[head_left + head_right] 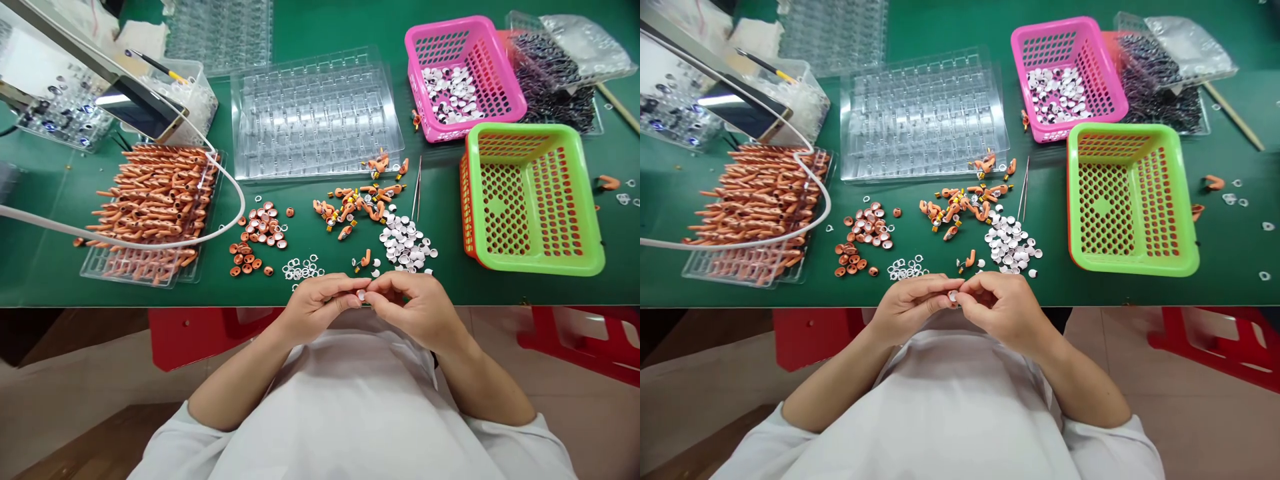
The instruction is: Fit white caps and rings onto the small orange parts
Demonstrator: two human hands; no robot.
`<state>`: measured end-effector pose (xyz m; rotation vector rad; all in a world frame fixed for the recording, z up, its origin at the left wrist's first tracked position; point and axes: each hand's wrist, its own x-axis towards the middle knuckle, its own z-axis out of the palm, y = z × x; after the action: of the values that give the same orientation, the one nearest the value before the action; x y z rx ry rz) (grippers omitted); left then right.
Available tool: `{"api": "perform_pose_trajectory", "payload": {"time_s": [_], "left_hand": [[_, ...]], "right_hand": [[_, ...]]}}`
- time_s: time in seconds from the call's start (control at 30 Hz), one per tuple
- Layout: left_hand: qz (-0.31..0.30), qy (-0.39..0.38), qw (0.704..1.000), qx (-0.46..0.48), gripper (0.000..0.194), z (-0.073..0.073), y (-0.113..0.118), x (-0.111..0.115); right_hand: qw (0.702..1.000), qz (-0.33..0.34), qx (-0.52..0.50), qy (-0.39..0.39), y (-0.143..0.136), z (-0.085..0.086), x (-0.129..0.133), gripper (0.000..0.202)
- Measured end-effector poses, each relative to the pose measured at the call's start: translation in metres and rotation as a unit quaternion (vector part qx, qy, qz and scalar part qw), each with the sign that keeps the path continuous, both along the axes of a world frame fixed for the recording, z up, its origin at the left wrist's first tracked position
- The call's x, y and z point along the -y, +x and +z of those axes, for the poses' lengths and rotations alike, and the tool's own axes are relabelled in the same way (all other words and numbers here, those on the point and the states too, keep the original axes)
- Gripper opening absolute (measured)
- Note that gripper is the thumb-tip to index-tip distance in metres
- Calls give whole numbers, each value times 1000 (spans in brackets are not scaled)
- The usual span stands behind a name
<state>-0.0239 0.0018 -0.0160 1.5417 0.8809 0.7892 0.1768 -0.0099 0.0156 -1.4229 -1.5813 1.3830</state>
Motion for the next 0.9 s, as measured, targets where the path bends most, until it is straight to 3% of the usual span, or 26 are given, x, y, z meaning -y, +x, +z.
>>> {"api": "perform_pose_trajectory", "payload": {"time_s": [0.57,0.9], "left_hand": [[-38,-5,995,92,36,-6,0,-3],[-39,17,992,121,31,-1,2,-5]], "right_hand": [[994,58,-1,93,5,2,-2,10],[996,67,-34,56,3,2,1,10]]}}
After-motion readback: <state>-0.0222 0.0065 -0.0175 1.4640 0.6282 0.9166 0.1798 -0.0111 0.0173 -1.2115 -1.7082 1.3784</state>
